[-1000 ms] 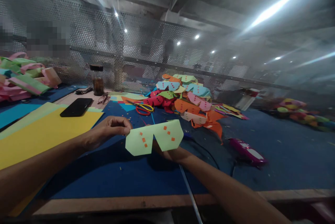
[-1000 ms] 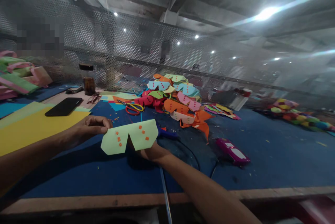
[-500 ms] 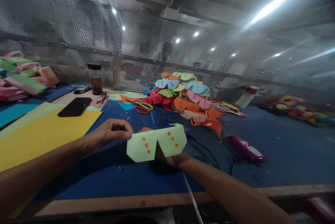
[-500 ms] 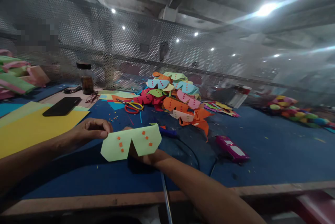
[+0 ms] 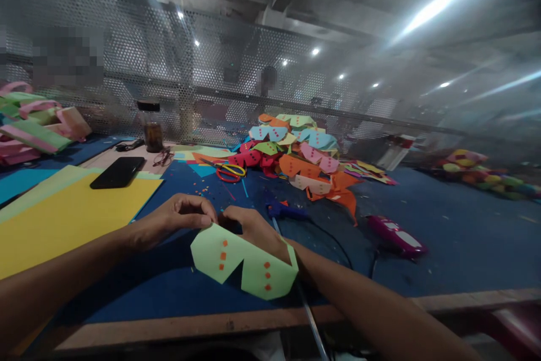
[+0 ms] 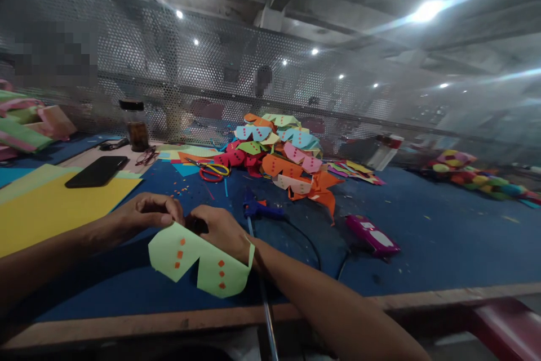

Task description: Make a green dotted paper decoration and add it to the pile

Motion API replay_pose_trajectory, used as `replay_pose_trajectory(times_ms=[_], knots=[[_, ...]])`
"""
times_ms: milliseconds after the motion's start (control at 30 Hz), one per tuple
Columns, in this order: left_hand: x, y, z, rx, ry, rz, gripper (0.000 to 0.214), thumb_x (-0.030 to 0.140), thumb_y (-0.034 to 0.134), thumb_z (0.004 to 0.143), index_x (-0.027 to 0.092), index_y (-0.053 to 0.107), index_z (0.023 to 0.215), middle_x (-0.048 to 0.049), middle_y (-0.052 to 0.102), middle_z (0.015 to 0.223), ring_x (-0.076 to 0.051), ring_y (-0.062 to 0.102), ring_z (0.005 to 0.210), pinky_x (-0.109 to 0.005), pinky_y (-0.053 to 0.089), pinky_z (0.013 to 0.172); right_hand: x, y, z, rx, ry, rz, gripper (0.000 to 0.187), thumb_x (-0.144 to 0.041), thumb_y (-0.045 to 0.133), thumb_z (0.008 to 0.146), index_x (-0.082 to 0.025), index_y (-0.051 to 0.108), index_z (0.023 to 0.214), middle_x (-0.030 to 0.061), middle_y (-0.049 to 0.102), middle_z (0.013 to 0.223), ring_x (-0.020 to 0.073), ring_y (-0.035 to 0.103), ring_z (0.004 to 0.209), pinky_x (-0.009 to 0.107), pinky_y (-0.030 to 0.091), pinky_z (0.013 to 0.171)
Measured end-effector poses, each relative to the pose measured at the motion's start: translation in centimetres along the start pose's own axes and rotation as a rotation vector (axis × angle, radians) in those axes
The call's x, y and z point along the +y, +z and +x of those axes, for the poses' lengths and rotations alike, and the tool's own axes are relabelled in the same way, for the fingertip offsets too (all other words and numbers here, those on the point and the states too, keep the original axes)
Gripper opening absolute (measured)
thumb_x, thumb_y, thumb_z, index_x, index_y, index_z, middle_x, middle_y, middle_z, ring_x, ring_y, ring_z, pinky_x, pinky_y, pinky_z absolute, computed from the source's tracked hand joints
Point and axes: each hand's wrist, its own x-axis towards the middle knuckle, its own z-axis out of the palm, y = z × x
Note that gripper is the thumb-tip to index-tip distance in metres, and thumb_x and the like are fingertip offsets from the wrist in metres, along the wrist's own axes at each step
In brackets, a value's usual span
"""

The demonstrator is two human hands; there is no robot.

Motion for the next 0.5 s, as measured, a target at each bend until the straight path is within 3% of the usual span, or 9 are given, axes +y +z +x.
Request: replay_pose_trajectory(times_ms=[367,500], knots=[[0.48,0.17,0.04,-0.045,0.016,0.006,0.024,0.042,0.082,0.078,0.019,0.077,0.077,-0.0038,0.070,0.085,-0.020,0.063,0.085,-0.030,0.047,0.080,-0.92,-0.15,-0.08,0.063,0.044,-0.045,0.008,-0.019,0.070,0.086,-0.018,0.070,0.093,0.0006,0.068,0.087,0.0142,0.062,0.079,0.025,0.048,0.074],[0.55,0.15,0.00,-0.045,0.015,0.009,0.027,0.045,0.083,0.076,0.019,0.077,0.076,-0.0051,0.071,0.085,-0.022,0.064,0.086,-0.031,0.048,0.081,-0.62,-0.06,-0.01,0.049,-0.004,-0.042,0.007,-0.018,0.070,0.086,-0.018,0.070,0.093,0.0011,0.067,0.090,0.0143,0.061,0.081,0.026,0.048,0.077]])
